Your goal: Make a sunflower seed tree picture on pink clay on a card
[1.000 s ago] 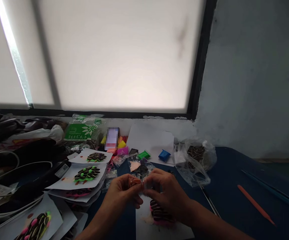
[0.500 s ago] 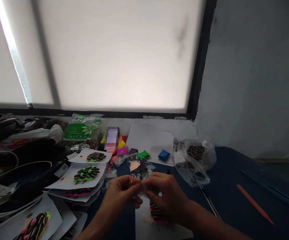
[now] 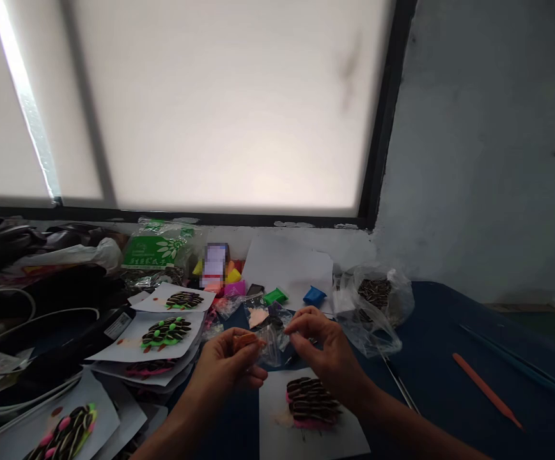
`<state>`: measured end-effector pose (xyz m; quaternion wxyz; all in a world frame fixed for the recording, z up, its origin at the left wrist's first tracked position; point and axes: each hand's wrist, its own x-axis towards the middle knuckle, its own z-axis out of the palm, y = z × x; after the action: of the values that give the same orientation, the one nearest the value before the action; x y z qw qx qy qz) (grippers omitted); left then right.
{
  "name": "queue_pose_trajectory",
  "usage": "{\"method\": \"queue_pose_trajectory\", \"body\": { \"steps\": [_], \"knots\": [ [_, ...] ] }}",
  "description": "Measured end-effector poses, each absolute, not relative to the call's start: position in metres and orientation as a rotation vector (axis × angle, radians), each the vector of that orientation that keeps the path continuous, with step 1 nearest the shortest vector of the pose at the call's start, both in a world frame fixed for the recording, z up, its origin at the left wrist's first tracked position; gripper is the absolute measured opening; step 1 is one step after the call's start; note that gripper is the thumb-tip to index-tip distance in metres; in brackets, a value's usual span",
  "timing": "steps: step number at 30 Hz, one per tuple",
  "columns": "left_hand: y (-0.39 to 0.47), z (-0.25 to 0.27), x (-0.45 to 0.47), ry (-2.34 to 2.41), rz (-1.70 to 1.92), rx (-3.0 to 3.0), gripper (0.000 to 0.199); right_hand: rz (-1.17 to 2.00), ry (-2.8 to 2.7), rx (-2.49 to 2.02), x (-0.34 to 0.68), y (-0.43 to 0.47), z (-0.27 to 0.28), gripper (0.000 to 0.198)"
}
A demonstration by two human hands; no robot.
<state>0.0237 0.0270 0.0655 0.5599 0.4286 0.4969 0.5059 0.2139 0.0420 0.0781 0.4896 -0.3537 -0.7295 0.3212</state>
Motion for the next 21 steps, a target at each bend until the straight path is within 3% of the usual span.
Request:
{"method": "queue_pose_trajectory", "body": {
  "steps": [4,11,16,18,21],
  "knots": [
    [0.030,0.067,0.022,1.210,1.232,0.971,0.040,1.023,-1.716,-0.832,0.218,0.045,0.081,0.017],
    [0.029,0.067,0.014,1.269,1.189,1.104,0.033,1.191,-1.858,-0.865,0.216,0.041,0.088,0.012],
    [0.028,0.066,0.020,1.351,1.054,1.310,0.041,1.204,-1.975,-0.968,0.212,0.035,0.091,0.012],
    [0.027,0.064,0.023,1.381,0.949,1.405,0.037,1.176,-2.018,-1.008,0.211,0.033,0.089,0.014],
    [0.024,0.062,0.024,1.419,0.764,1.518,0.018,1.043,-2.136,-1.023,0.212,0.029,0.083,0.034]
  ]
}}
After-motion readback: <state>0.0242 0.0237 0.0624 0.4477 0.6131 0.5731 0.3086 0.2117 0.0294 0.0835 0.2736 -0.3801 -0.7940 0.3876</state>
